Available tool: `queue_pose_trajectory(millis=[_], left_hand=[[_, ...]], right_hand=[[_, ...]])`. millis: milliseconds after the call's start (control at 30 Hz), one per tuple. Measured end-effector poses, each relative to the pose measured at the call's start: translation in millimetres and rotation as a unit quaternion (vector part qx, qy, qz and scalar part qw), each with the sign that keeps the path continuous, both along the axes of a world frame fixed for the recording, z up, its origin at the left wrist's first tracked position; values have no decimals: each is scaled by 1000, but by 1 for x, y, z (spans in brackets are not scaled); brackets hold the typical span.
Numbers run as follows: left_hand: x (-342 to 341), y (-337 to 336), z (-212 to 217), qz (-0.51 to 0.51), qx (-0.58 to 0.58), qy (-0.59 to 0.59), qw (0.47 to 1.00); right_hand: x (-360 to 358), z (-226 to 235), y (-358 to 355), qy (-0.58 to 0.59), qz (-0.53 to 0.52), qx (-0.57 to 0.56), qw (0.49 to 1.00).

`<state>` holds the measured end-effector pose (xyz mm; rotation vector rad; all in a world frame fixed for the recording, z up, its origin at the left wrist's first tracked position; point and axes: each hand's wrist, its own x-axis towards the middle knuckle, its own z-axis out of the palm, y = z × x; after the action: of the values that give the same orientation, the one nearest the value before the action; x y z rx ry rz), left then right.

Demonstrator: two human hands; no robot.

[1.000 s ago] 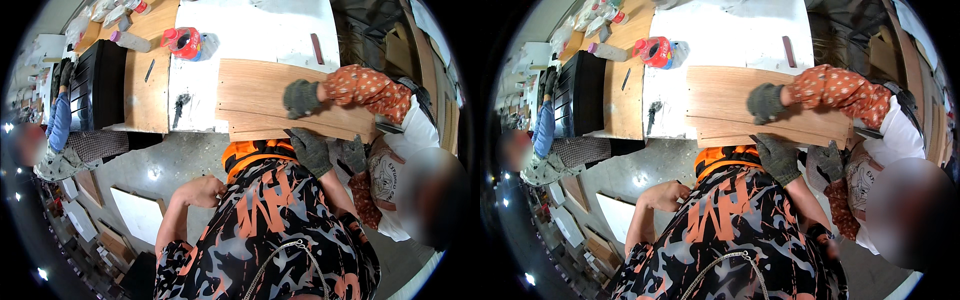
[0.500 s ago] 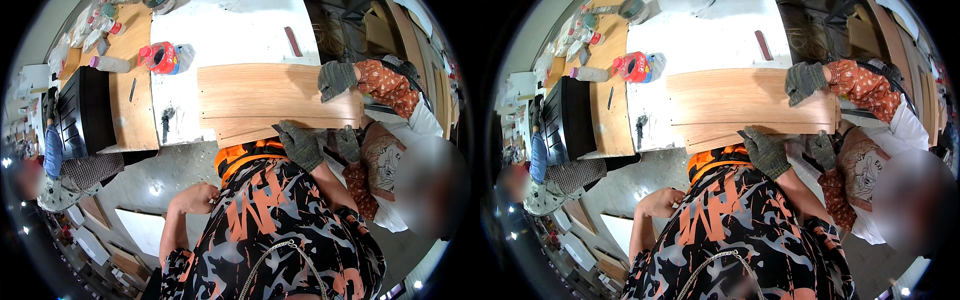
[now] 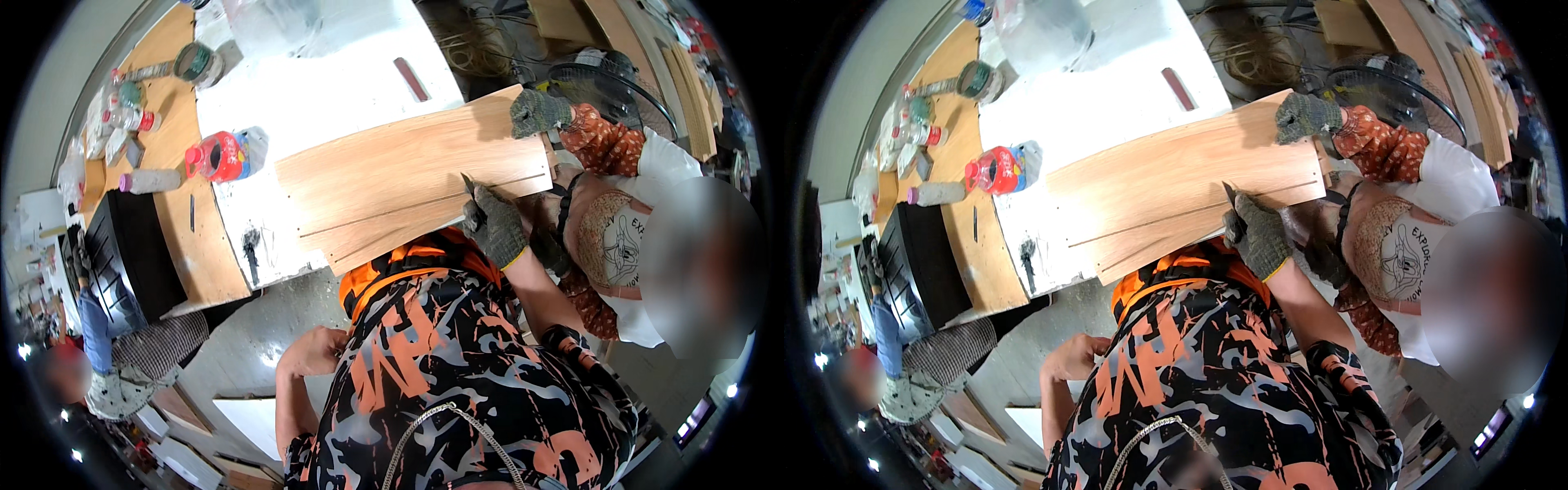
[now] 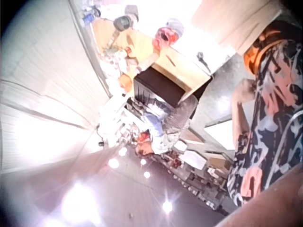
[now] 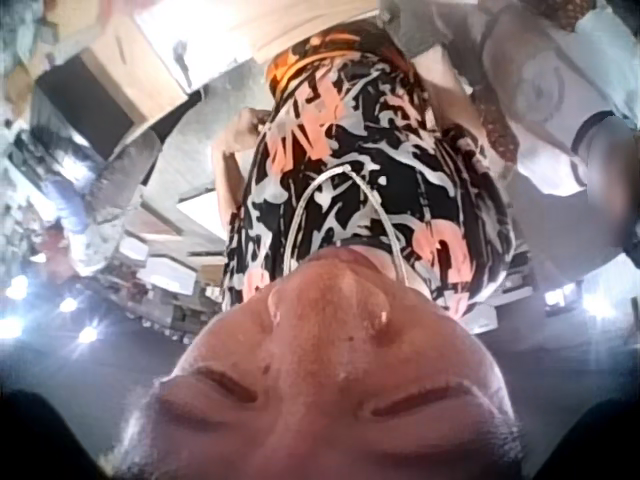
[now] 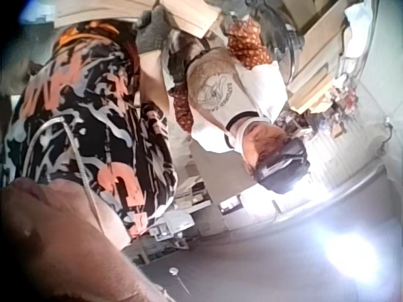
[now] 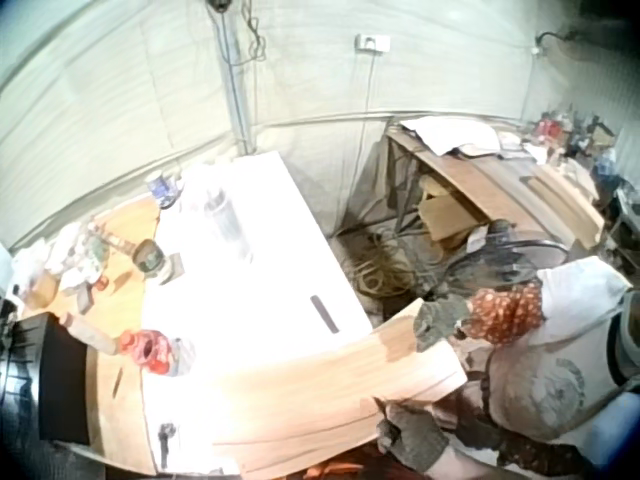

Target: The person sands the edges of wood boards by hand using a piece of sandpaper, while another person helps by holding the boards steady.

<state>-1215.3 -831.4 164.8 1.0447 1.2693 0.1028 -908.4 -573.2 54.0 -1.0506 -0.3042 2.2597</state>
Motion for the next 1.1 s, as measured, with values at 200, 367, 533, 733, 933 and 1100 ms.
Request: queue_pose_trajectory(millis=[200,367,533,733,933,1100], left_hand=[[2,2,-2,35,7,-16,999],[-7,15,3,24,91,12,996],[-17,34,-59,488,211,244,811],[-17,60,-110,562,135,179,797],[-8,53,-112,554,128,164,806],[-1,36,-128,576,124,136,796]], right_hand=[[-9,9,-11,-147,-80,-32,985],[-3,-11,-21,-142,-64,-31,987],[-1,-26,-26,-156,-94,5,983],[-5,-13,-23,-195,-125,64,971],[0,-11,-25,-205,-150,111,961],[-6,-7,-21,-246,-206,58,945]])
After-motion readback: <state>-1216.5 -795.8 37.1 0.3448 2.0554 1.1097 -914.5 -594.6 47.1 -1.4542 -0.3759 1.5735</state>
